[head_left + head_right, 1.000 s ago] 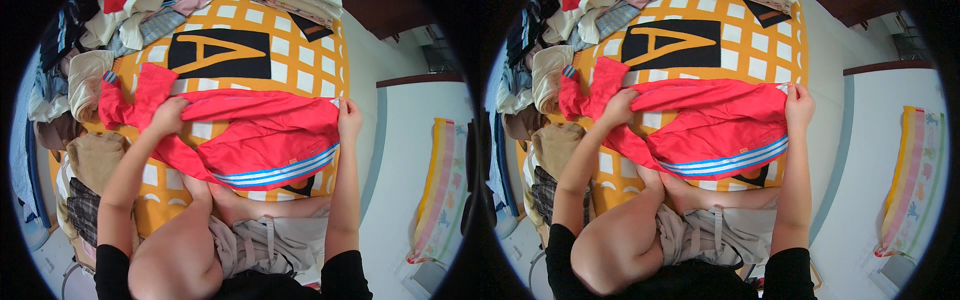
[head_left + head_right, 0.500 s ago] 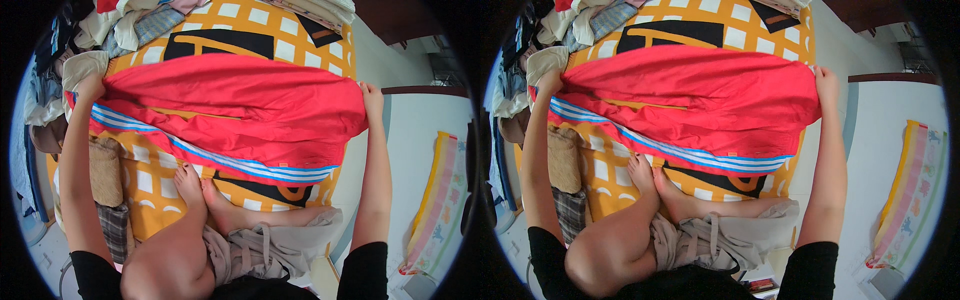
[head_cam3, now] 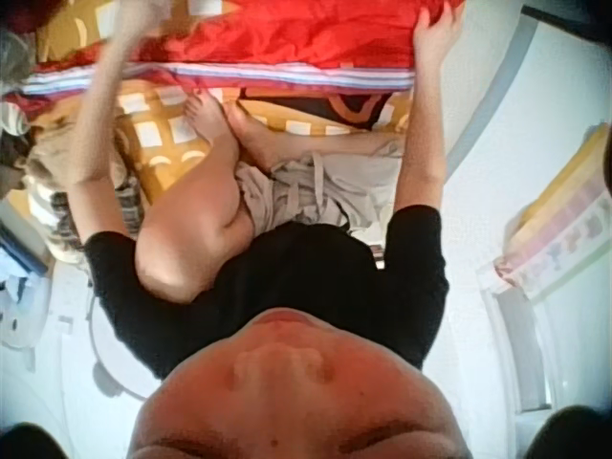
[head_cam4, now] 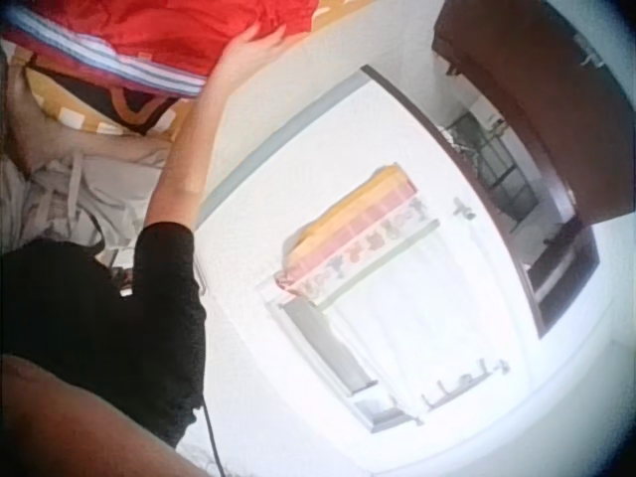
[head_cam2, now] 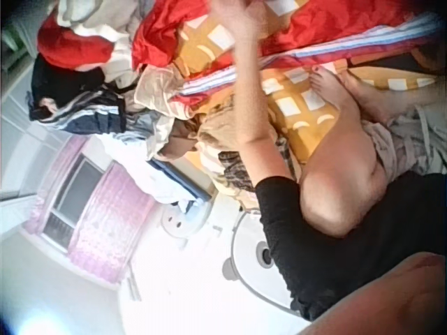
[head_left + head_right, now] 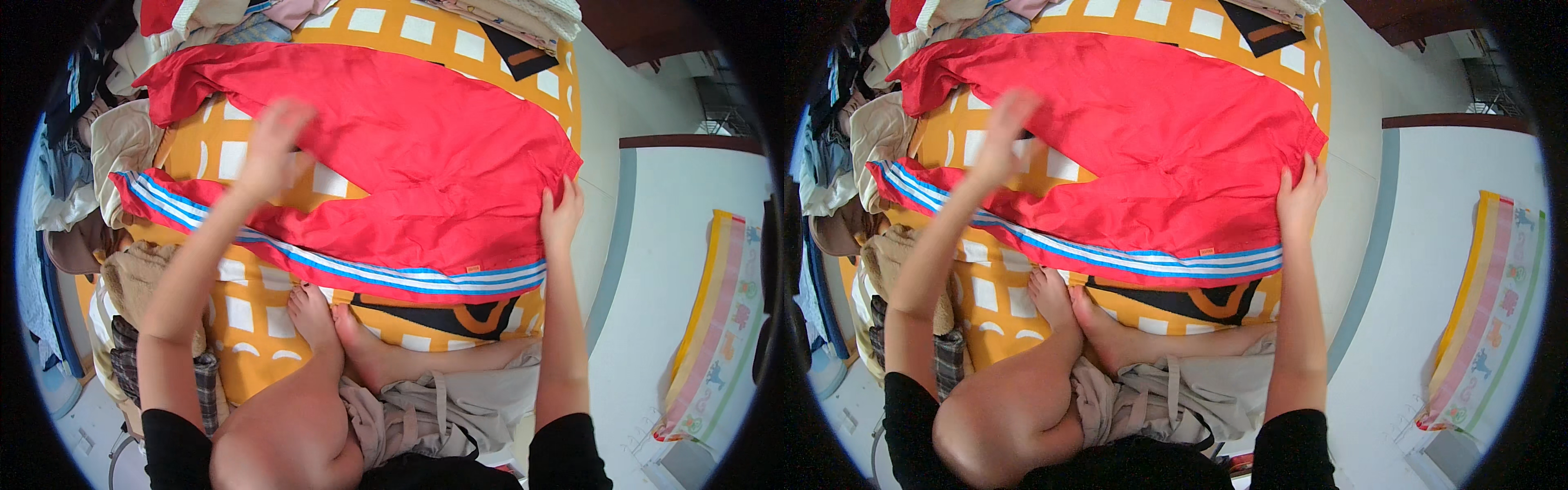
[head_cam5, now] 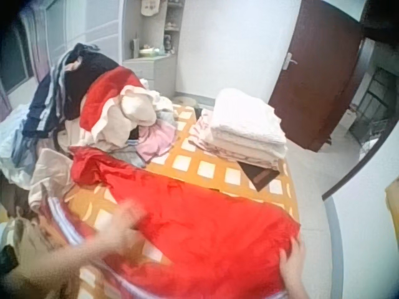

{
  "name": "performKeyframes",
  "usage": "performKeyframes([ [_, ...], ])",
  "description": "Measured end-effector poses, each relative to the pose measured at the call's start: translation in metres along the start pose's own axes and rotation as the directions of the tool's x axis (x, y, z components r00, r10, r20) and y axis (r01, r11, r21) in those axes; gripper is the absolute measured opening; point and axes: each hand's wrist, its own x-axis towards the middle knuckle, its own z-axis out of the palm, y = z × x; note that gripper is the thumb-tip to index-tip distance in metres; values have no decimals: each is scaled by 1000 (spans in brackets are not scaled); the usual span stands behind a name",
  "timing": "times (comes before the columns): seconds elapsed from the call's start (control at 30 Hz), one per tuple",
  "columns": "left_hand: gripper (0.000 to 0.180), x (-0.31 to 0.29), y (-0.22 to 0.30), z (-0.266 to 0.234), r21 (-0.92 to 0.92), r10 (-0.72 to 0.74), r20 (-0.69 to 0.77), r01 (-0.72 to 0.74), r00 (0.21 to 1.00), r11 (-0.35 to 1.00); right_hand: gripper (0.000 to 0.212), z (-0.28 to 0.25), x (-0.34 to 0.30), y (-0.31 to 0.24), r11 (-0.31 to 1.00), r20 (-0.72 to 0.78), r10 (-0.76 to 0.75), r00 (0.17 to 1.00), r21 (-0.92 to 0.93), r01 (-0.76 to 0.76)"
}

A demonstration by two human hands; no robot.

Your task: The person sits on a bed and folds several pieces of clothing by hand. They fold a white cardigan, a white sweater with a teddy bear design, a red jacket, and a beige tank top, placing each folded item into a growing stack.

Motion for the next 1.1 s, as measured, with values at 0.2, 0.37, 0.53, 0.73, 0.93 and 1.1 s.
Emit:
performKeyframes([
  [0.2, 78, -51, 155, 40, -214, 282, 432, -206, 857, 955, 43, -13, -99, 25, 945, -33, 327, 944, -2, -327],
  [0.37, 33, -63, 183, 43, -114, 325, 496, -310, 805, 944, 32, -38, -113, 55, 865, 94, 428, 899, 245, -438],
  [0.53, 13, -82, 199, 53, -475, 438, 541, -169, 718, 863, 19, -81, -148, 85, 582, 214, 694, 688, 395, -710],
  [0.73, 20, -86, 218, 60, -537, 563, 663, -210, 494, 817, 39, -82, -165, 61, 934, -48, 353, 934, 64, -350],
  [0.93, 21, -74, 215, 72, -476, 441, 479, -197, 759, 857, 51, -73, -158, 28, 997, 373, -59, 926, -26, 74],
  [1.1, 48, -77, 185, 79, -239, 328, 343, -255, 881, 937, 52, -62, -158, -14, 992, 306, -112, 946, 96, 87],
])
